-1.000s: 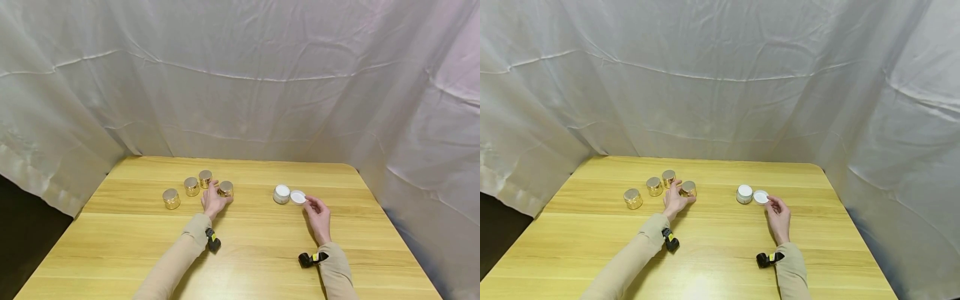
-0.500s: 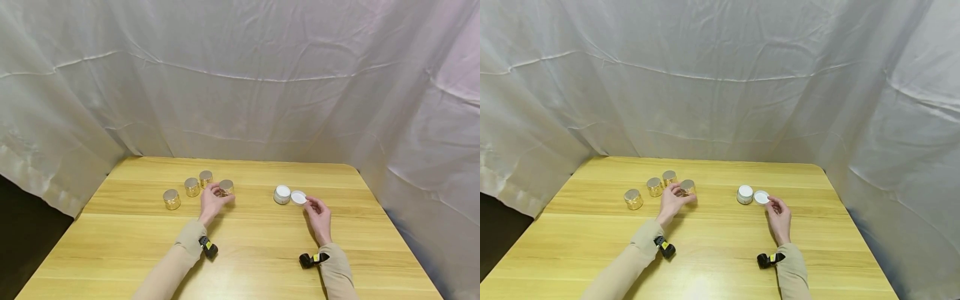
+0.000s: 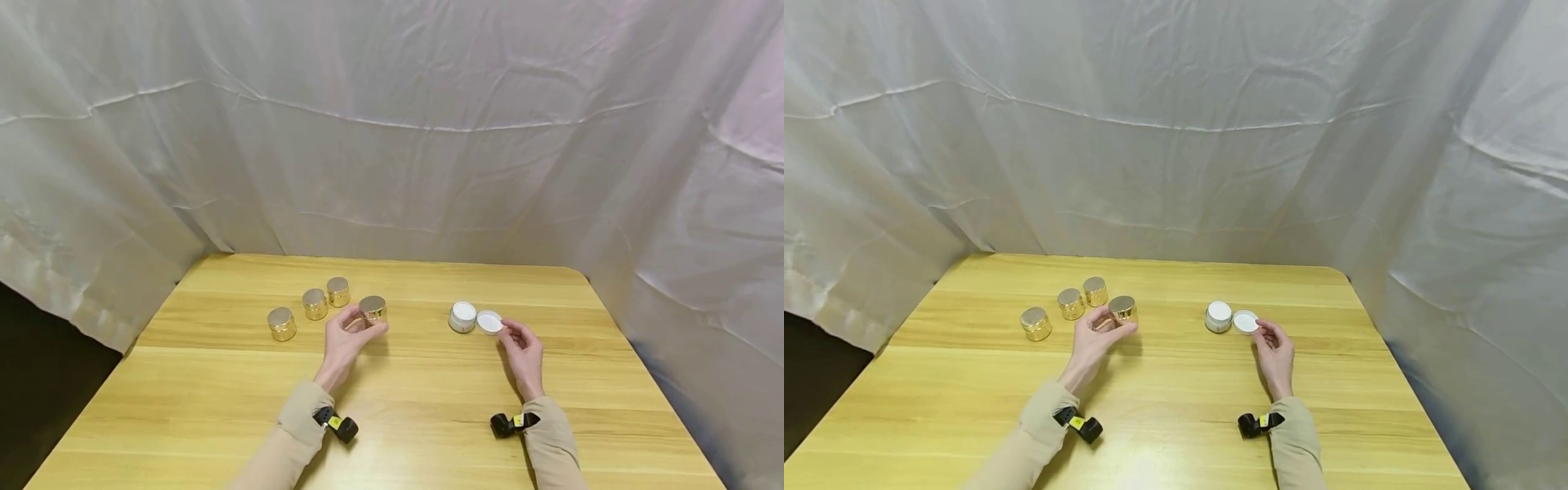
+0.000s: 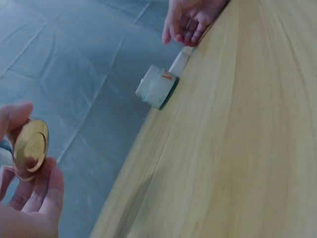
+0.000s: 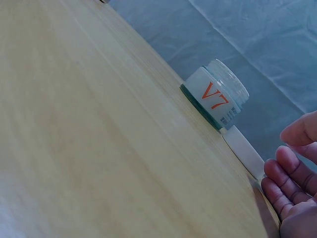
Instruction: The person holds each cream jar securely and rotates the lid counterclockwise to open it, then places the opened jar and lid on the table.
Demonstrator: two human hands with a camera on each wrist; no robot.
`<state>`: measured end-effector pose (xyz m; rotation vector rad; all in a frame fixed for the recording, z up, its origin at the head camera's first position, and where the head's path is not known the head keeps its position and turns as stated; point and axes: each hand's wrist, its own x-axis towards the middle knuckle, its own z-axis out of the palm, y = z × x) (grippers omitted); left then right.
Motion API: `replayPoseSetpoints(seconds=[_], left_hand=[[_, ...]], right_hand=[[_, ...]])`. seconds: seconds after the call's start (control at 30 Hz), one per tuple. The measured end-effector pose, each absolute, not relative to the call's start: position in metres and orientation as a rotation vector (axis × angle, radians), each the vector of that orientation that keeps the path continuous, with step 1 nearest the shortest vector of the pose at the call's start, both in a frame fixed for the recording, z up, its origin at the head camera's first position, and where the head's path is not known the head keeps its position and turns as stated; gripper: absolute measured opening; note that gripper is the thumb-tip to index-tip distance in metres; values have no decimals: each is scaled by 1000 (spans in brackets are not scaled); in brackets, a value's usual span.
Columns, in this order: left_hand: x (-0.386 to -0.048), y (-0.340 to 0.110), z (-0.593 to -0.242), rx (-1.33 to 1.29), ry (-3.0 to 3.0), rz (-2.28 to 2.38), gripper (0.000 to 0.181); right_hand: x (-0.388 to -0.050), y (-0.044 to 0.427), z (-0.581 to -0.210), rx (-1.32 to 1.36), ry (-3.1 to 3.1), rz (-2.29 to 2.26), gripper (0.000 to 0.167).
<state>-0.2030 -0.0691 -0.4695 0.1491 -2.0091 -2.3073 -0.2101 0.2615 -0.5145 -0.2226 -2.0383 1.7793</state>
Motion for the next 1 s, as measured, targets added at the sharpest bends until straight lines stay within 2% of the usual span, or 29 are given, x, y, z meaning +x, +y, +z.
replayPoseSetpoints(seconds=[0.4, 0.6, 0.77, 1.0], left_hand=[[-189, -73, -475, -78, -1930, -2431, 64], [-185, -70, -477, -224, -1875, -2554, 71], [-183, -66, -479, -253, -1895, -2589, 69], [-181, -60, -486, -258, -1903, -2621, 58]], right_hand=[[-209, 258, -506, -202, -1871, 1878, 29], [-202, 234, -483, -165, -1875, 1939, 29], [-195, 204, -466, 44, -2059, 1925, 27], [-180, 169, -450, 386, -2277, 1836, 27]])
